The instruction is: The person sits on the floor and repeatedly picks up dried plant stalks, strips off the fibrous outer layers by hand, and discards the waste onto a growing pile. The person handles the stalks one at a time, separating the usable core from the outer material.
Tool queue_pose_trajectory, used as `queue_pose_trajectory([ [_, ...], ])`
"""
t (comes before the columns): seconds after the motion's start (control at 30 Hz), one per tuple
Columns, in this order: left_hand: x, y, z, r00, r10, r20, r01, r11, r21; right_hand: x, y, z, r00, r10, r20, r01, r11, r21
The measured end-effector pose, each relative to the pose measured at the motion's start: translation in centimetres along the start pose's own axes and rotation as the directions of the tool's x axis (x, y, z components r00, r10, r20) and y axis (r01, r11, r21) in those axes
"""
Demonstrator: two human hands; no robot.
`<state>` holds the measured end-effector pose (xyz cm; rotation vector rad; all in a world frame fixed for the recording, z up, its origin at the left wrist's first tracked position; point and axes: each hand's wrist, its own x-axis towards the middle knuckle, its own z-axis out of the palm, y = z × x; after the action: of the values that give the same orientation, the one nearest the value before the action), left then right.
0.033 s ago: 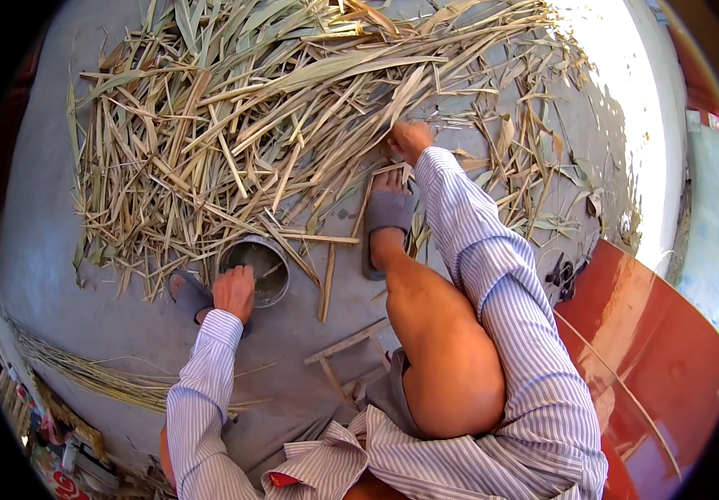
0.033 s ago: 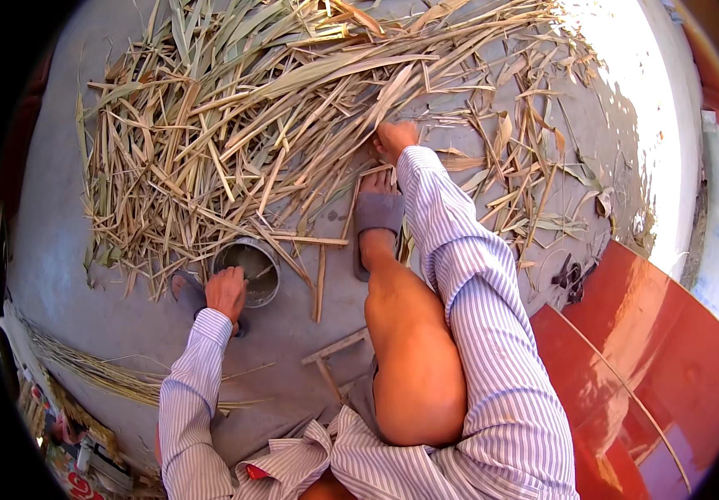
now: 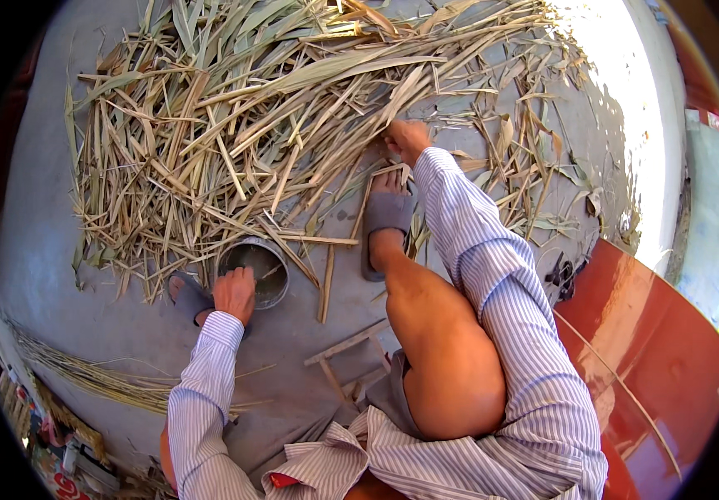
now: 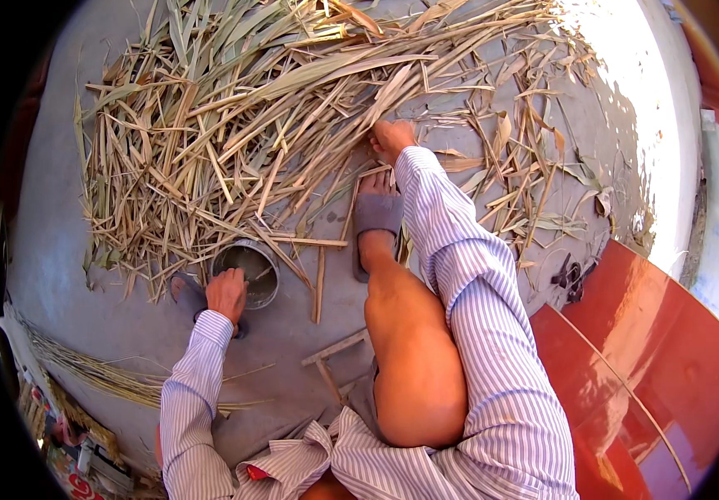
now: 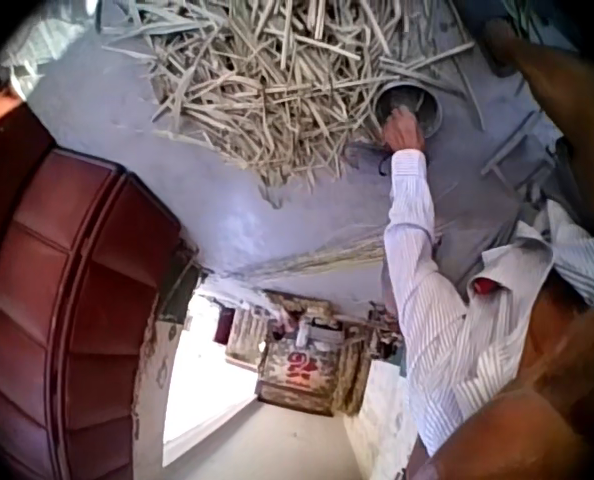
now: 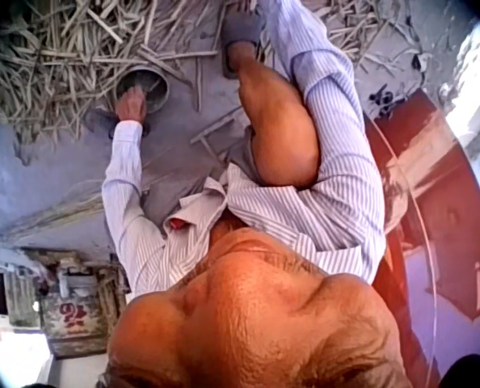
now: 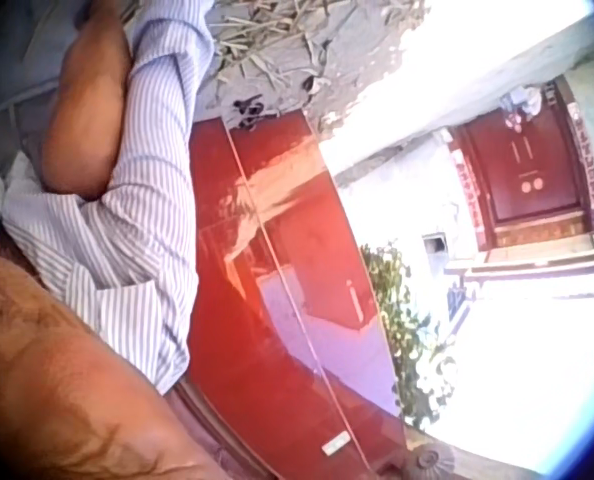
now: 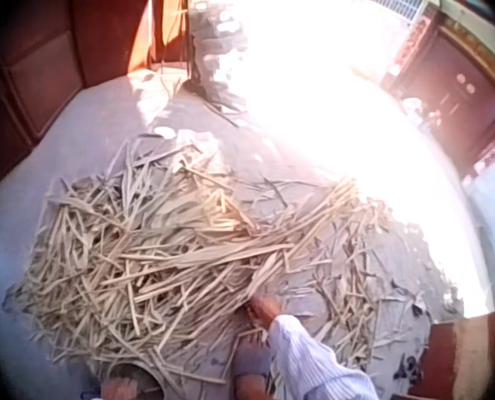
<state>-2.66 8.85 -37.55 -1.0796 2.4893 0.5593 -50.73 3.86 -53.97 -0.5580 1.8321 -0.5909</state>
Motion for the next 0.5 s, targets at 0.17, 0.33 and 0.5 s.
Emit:
queue_pose_trajectory([
  [0.17, 1.1, 0.5, 1.6, 1.000, 0.001, -0.019, 0.000, 0.998, 0.068, -3.1, -6.0, 0.7, 0.986, 0.058, -0.154, 0.001, 0.932, 0.362],
  [0.33, 2.2, 1.3, 2.1, 0.989, -0.082, 0.121, 0.058, 0.981, 0.187, -3.1, -6.3, 0.3, 0.817, -0.320, -0.480, 0.205, 0.939, -0.276],
  [0.5, 3.1, 2.4, 3.0, 0.986, -0.151, 0.076, 0.128, 0.960, 0.248, -0.5, -3.8, -2.1, 0.839, -0.023, -0.544, -0.063, 0.988, -0.140],
])
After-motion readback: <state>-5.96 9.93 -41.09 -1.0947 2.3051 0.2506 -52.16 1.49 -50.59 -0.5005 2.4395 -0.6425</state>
